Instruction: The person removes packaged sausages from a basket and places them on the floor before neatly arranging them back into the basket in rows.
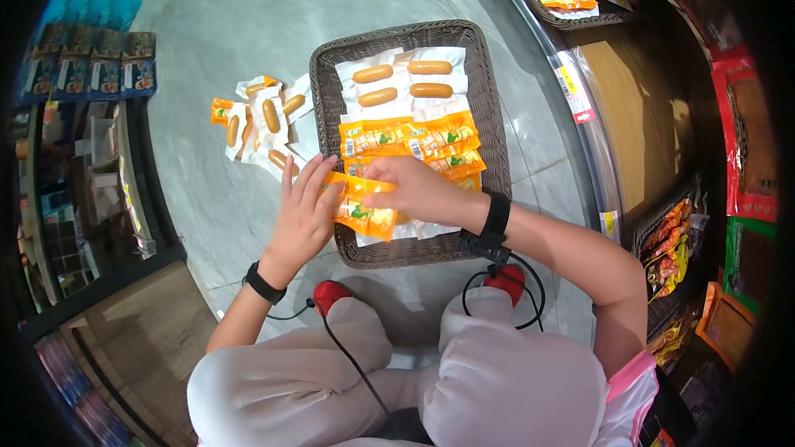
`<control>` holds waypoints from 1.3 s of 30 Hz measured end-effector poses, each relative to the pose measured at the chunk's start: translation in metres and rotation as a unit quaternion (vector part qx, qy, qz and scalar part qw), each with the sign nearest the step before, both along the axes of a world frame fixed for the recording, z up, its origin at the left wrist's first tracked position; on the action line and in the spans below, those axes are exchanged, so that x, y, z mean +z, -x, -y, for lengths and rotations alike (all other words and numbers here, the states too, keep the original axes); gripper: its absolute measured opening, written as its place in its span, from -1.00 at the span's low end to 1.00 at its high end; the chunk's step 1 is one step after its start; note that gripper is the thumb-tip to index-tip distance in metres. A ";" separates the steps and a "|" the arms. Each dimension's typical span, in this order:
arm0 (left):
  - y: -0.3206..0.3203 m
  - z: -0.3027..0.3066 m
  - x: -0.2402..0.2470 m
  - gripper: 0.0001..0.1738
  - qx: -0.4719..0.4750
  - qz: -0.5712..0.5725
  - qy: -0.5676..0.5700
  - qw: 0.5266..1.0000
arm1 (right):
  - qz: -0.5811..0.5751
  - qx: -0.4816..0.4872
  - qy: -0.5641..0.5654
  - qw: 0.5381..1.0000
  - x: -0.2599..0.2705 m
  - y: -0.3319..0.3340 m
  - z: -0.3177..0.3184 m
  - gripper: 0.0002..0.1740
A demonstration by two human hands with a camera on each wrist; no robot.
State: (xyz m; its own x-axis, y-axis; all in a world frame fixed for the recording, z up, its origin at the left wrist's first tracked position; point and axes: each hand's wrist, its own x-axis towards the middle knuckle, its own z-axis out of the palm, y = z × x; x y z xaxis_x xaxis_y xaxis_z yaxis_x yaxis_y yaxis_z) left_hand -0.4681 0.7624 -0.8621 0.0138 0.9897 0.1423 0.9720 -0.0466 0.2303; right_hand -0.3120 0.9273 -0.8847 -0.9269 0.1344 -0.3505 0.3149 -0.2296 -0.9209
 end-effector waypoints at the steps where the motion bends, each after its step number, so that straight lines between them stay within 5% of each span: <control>1: -0.001 -0.002 0.000 -0.49 0.016 -0.010 0.015 1.000 | -0.002 0.006 -0.062 0.998 -0.005 0.003 -0.004 -0.64; 5: 0.001 -0.003 -0.006 -0.28 0.056 -0.032 0.055 0.996 | -0.022 -0.004 -0.198 0.980 -0.005 0.016 -0.031 -0.73; 11: 0.017 0.009 -0.021 -0.27 0.126 -0.009 0.060 0.990 | -0.043 -0.099 -0.376 0.920 -0.058 0.046 -0.090 -0.72; 15: 0.029 0.020 -0.033 -0.34 0.178 0.016 0.059 0.982 | 0.013 -0.083 -0.373 0.924 -0.061 0.065 -0.089 -0.71; 22: 0.031 0.050 -0.055 -0.65 0.312 0.174 0.202 0.912 | -0.024 -0.087 -0.643 0.761 -0.062 0.069 -0.076 -0.75; 25: 0.032 0.056 -0.071 -0.70 0.323 0.289 0.289 0.853 | -0.023 0.003 -0.592 0.806 -0.066 0.065 -0.077 -0.78; 29: 0.037 0.073 -0.108 -0.74 0.273 0.467 0.354 0.763 | -0.108 -0.022 -0.628 0.771 -0.073 0.058 -0.063 -0.75; 37: 0.043 0.081 -0.114 -0.81 0.266 0.472 0.339 0.769 | -0.097 0.123 -0.750 0.642 -0.061 0.060 -0.065 -0.56; 39: 0.055 0.087 -0.110 -0.81 0.264 0.431 0.353 0.787 | -0.110 0.121 -0.745 0.647 -0.059 0.058 -0.067 -0.53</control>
State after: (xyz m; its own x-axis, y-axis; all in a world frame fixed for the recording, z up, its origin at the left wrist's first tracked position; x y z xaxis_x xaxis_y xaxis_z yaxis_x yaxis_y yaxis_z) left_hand -0.5232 0.6752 -0.9726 -0.2268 0.6609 -0.7154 0.2806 0.7477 0.6018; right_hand -0.3701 0.9938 -0.9441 -0.9893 0.0136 0.1450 0.0003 0.9958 -0.0918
